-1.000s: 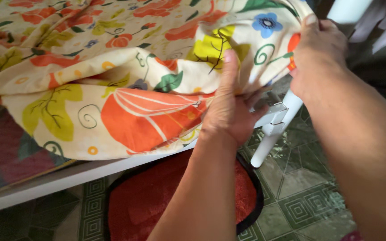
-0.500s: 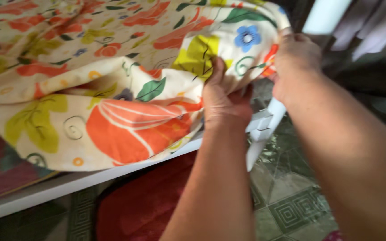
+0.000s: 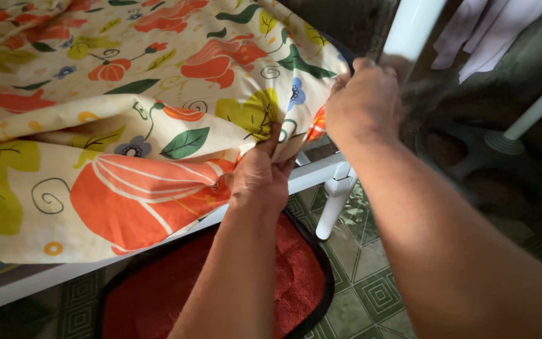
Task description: The person spreads a floral-patterned sheet over a mattress, tucks the edges under, and smooths the surface. They then place several pillows with different covers onto the bed and adjust their positions.
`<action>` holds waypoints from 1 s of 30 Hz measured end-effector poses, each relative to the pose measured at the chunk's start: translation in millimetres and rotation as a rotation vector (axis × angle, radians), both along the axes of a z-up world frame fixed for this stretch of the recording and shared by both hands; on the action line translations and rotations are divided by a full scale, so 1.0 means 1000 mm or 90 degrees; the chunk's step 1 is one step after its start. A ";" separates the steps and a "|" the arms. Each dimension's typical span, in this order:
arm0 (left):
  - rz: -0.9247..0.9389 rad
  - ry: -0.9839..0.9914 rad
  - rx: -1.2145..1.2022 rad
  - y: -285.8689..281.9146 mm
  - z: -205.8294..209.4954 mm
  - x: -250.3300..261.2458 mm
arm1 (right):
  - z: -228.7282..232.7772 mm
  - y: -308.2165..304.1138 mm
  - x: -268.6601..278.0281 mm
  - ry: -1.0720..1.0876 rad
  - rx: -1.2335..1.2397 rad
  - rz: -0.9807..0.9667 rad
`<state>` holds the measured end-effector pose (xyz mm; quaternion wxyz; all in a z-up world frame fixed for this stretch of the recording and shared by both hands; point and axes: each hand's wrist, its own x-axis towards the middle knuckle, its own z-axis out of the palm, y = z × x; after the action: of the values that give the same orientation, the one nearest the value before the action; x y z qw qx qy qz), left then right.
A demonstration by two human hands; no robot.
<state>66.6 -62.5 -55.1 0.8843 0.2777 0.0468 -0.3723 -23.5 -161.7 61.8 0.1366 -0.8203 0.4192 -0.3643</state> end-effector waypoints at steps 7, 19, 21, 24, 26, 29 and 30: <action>-0.020 -0.073 0.025 0.009 -0.008 0.008 | 0.004 0.003 0.014 0.054 0.111 0.004; -0.062 -0.150 0.031 0.020 -0.020 0.026 | 0.004 -0.009 0.031 0.117 0.156 -0.050; -0.062 -0.159 0.046 0.020 -0.020 0.026 | 0.005 -0.009 0.033 0.130 0.157 -0.070; -0.057 -0.174 0.052 0.023 -0.018 0.026 | 0.004 -0.008 0.036 0.081 0.205 -0.109; -0.078 -0.162 0.075 0.025 -0.014 0.027 | 0.002 -0.008 0.036 0.008 0.281 -0.110; -0.096 -0.175 0.079 0.024 -0.005 0.033 | 0.000 -0.014 0.031 -0.081 0.365 -0.111; -0.100 -0.186 0.075 0.024 -0.002 0.034 | 0.000 -0.017 0.029 -0.109 0.388 -0.110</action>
<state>100.5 -38.5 -57.1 0.8322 0.3829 -0.0822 -0.3926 5.5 -178.5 61.8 0.3794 -0.6691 0.5642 -0.3001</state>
